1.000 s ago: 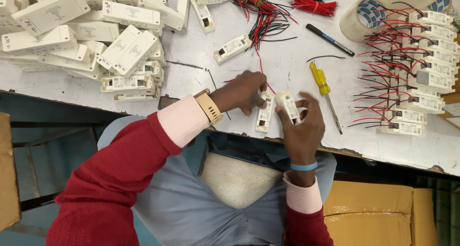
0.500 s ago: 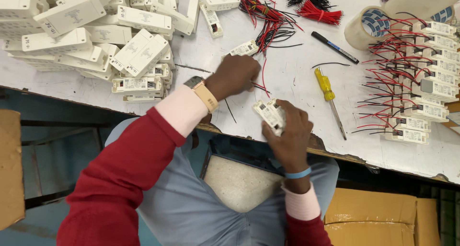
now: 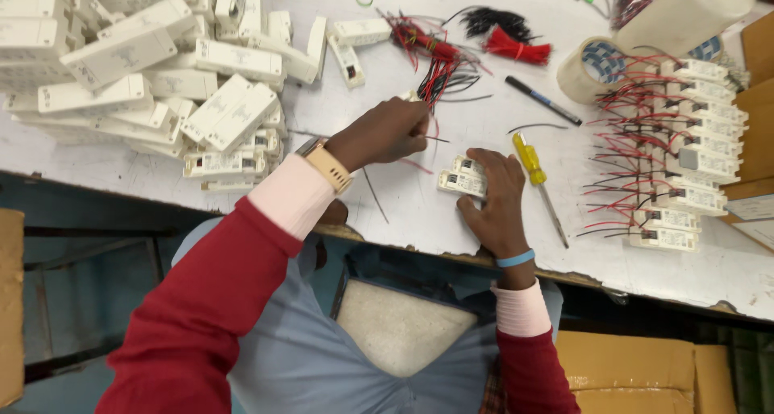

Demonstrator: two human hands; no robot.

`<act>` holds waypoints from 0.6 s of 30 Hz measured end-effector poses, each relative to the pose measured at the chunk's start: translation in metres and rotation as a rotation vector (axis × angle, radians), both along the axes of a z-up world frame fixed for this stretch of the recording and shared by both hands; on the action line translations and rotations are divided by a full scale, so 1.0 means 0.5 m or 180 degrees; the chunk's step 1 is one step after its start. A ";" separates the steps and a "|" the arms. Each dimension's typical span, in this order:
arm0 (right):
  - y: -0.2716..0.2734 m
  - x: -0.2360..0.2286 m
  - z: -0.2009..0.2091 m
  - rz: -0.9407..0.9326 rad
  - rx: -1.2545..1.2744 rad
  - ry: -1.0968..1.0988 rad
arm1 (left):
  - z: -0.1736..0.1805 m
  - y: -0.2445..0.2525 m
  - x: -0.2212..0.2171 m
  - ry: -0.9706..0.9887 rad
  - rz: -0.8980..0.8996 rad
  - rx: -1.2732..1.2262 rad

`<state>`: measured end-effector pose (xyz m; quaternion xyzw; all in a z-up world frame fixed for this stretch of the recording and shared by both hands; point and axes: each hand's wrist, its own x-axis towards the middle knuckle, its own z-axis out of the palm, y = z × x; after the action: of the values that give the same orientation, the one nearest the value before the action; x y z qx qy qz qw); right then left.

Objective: The person sits at a workbench and repeatedly picks up white electrical components, inserts red and black wires into their terminals, and tightens the screws with a yellow screwdriver. Completed units are placed to the side while the person continues the same process on new components.

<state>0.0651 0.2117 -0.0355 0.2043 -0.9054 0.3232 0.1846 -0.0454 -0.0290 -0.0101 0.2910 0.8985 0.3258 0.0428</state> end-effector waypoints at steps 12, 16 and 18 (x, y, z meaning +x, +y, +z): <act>0.007 -0.006 -0.010 -0.0095 -0.0067 0.0136 | -0.047 0.029 0.013 -0.0283 -0.0166 -0.0500; 0.004 -0.006 -0.004 -0.0100 0.0026 0.0122 | -0.048 0.030 0.016 0.0196 -0.0239 -0.0619; 0.004 -0.005 -0.004 -0.0100 0.0015 0.0106 | -0.027 0.010 -0.004 0.0005 -0.0181 -0.0363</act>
<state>0.0628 0.2136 -0.0374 0.1958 -0.9060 0.3148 0.2041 -0.0471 -0.0241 -0.0234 0.3137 0.9070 0.2725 0.0678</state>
